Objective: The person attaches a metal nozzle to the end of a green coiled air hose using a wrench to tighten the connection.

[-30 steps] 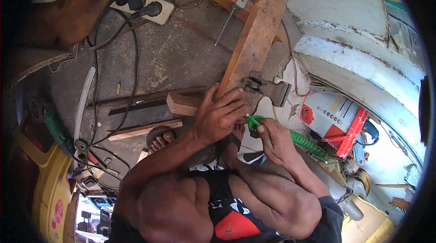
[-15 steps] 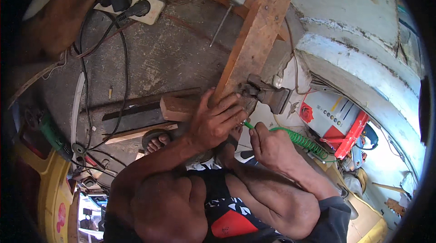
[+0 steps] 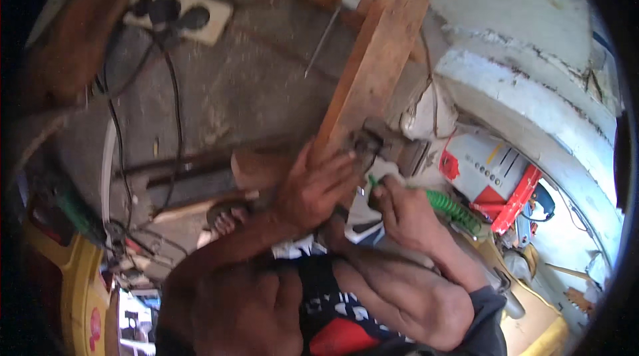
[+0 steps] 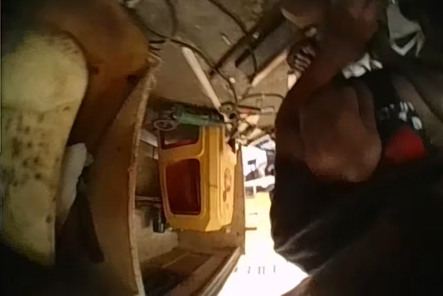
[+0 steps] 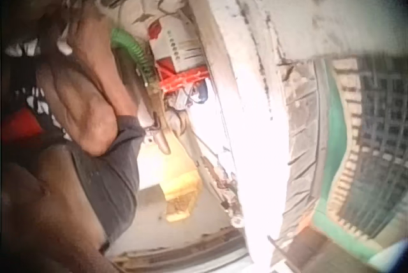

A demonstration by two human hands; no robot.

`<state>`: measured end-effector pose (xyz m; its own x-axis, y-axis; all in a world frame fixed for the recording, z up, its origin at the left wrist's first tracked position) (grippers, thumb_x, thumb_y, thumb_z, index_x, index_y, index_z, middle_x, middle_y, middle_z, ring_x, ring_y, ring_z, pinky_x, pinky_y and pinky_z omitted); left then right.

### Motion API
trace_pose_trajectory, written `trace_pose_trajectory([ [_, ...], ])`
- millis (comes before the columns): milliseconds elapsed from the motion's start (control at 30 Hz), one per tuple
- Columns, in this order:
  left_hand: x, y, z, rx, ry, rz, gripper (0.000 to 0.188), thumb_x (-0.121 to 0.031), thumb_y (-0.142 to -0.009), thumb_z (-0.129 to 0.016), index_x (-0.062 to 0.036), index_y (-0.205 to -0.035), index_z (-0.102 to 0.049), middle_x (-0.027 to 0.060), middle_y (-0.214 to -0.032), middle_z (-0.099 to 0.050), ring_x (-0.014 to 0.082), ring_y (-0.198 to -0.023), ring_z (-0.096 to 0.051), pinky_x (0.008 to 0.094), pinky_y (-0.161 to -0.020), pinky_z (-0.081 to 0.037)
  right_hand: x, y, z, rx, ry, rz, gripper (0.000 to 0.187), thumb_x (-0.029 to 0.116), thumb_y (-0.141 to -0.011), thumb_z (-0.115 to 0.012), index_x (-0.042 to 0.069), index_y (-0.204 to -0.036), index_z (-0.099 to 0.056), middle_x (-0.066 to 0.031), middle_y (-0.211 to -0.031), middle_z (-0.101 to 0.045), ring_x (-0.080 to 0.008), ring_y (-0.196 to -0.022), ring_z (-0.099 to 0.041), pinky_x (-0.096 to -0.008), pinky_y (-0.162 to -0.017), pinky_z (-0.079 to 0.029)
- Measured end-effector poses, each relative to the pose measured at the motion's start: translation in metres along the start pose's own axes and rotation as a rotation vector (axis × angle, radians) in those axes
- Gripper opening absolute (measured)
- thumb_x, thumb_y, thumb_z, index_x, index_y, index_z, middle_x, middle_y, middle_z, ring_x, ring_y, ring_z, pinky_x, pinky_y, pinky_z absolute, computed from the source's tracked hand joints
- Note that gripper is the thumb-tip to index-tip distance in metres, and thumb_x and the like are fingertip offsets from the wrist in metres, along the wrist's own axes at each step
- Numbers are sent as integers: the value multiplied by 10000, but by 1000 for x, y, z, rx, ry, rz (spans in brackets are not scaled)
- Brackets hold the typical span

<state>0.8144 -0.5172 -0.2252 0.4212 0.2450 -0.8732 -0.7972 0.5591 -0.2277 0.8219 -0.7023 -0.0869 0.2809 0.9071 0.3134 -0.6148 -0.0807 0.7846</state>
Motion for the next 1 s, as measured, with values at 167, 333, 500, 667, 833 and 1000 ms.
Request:
trace_pose_trajectory([
  [167,0,1,2,-9,77,51,365,-117,-836,-689,-58,-1197,-704,92,-1310,-677,213,-1400,-513,656,-1125,-348,-3,-4,-6,-19,-100,24,186,166,-1028,-533,-8,-963,-553,-227,-718,-642,-446,-726,-667,-483,-637,-506],
  [333,0,-4,4,-23,88,66,350,-95,-834,-687,-63,-1182,-704,87,-1336,-667,227,-1429,-484,647,-1162,-313,-8,-2,-15,-46,-48,123,156,136,-1016,-542,-4,-951,-567,-202,-716,-629,-425,-678,-641,-488,-610,-483],
  [500,0,-3,4,13,64,62,358,-89,-829,-685,-76,-1187,-706,80,-1353,-658,231,-1435,-474,654,-1168,-311,-12,1,-17,-104,-35,297,124,116,-1001,-564,0,-961,-579,-174,-704,-618,-414,-649,-618,-481,-587,-461],
  [667,1,-1,4,21,51,60,351,-90,-844,-673,-77,-1193,-705,76,-1354,-657,222,-1438,-466,651,-1167,-317,-9,-2,-19,-67,-66,237,127,136,-1010,-558,13,-982,-572,-183,-698,-612,-410,-656,-629,-494,-596,-472],
  [833,2,-2,2,28,78,65,351,-89,-851,-669,-78,-1200,-703,78,-1348,-660,218,-1433,-472,651,-1178,-295,1,0,-11,-19,-36,104,132,137,-1032,-531,12,-1020,-571,-175,-726,-637,-404,-675,-650,-466,-606,-491],
  [1000,4,0,1,20,75,55,342,-141,-868,-667,-84,-1203,-704,76,-1320,-671,215,-1413,-492,644,-1181,-295,8,-6,0,-19,68,201,94,91,-983,-574,9,-1029,-566,-180,-740,-608,-416,-671,-625,-489,-603,-483],
])
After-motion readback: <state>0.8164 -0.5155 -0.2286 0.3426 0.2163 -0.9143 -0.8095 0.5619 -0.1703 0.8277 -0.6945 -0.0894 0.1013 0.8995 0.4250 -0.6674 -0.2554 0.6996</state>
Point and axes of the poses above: each hand's wrist, its own y-axis away from the middle knuckle, its own z-axis out of the back of the hand, x = y × z, the point moved 1 cm from there along -y, towards the middle knuckle
